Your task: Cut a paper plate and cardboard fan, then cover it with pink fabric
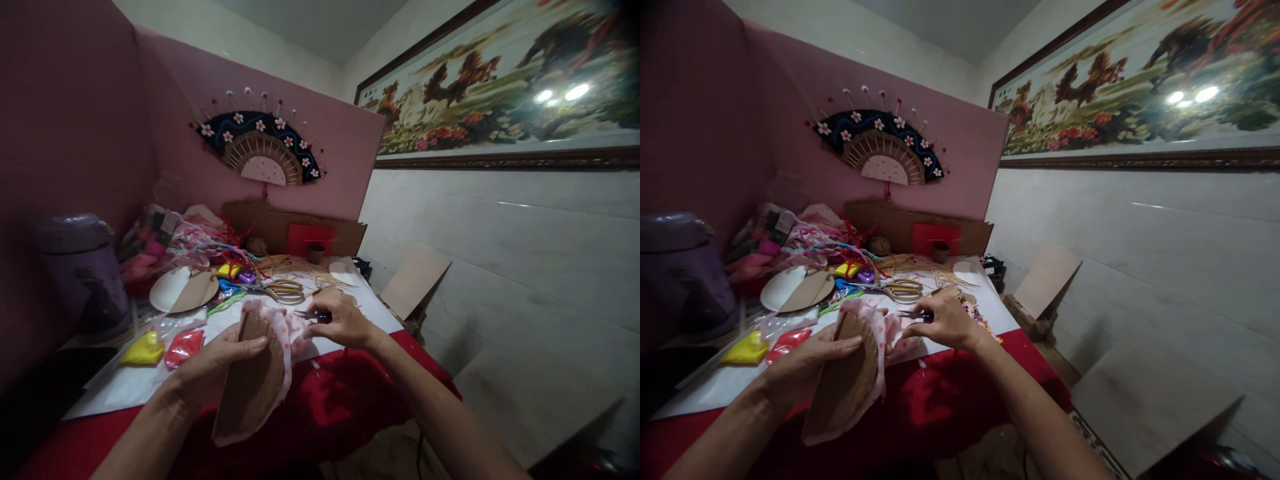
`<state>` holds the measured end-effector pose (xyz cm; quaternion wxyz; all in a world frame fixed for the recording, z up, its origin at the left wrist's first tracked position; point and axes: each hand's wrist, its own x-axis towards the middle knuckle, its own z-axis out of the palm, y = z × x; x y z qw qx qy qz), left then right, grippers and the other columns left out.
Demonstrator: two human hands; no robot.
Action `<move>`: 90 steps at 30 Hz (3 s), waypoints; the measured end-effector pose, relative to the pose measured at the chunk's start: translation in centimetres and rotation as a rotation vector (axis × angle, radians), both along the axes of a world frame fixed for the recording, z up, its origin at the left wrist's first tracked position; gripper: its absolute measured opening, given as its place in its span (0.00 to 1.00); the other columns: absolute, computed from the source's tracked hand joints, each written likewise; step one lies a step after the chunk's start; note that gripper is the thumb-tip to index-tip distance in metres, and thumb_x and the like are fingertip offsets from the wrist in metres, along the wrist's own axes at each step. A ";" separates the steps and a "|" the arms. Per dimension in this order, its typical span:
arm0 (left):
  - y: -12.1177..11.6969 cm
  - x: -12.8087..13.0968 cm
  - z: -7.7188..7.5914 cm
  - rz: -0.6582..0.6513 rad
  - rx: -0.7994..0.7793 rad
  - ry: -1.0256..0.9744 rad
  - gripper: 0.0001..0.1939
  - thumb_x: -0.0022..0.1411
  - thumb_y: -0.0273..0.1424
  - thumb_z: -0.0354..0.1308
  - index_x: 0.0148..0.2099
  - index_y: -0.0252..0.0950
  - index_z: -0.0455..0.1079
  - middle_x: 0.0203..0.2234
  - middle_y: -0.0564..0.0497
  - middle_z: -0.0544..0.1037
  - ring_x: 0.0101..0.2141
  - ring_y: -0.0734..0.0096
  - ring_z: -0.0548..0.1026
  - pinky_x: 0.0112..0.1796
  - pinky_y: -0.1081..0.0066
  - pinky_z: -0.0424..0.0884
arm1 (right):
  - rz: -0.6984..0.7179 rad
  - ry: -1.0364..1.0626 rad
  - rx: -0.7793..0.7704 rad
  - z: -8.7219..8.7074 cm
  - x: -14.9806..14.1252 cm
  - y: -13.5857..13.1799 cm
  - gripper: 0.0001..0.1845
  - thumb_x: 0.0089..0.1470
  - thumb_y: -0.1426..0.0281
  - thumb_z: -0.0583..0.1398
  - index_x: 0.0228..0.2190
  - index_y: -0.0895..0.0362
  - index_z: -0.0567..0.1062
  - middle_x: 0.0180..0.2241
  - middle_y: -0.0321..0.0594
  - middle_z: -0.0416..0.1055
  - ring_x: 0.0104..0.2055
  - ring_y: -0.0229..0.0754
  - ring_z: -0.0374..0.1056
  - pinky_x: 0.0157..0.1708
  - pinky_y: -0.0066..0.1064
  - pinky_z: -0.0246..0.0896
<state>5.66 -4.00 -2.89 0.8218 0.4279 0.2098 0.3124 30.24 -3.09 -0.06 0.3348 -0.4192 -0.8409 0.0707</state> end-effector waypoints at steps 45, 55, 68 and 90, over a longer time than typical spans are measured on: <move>-0.3 0.1 0.0 -0.027 0.222 0.168 0.14 0.54 0.31 0.62 0.45 0.36 0.74 0.35 0.46 0.80 0.33 0.64 0.75 0.36 0.69 0.67 | -0.036 0.100 -0.239 1.1 -3.0 -4.0 0.20 0.62 0.58 0.48 0.27 0.57 0.68 0.25 0.35 0.66 0.28 0.36 0.60 0.29 0.27 0.50; -0.1 0.1 -0.3 -0.054 0.277 0.199 0.13 0.56 0.32 0.60 0.44 0.35 0.73 0.35 0.46 0.79 0.34 0.63 0.74 0.37 0.69 0.67 | -0.058 0.109 -0.180 0.7 -3.6 -4.1 0.16 0.62 0.60 0.51 0.31 0.56 0.71 0.25 0.35 0.70 0.27 0.36 0.63 0.28 0.27 0.50; -0.2 0.1 0.0 -0.041 0.261 0.204 0.12 0.56 0.32 0.61 0.43 0.36 0.74 0.35 0.46 0.79 0.34 0.65 0.75 0.36 0.70 0.67 | -0.081 0.086 -0.139 0.7 -4.0 -4.2 0.12 0.61 0.63 0.52 0.34 0.56 0.72 0.30 0.37 0.73 0.30 0.38 0.66 0.32 0.29 0.54; -0.1 0.1 -0.1 -0.008 0.206 0.187 0.13 0.54 0.31 0.63 0.43 0.35 0.74 0.34 0.46 0.80 0.33 0.64 0.75 0.35 0.70 0.67 | -0.113 0.136 -0.186 -0.2 -3.5 -4.1 0.19 0.63 0.58 0.47 0.31 0.56 0.70 0.26 0.37 0.70 0.29 0.38 0.65 0.29 0.27 0.52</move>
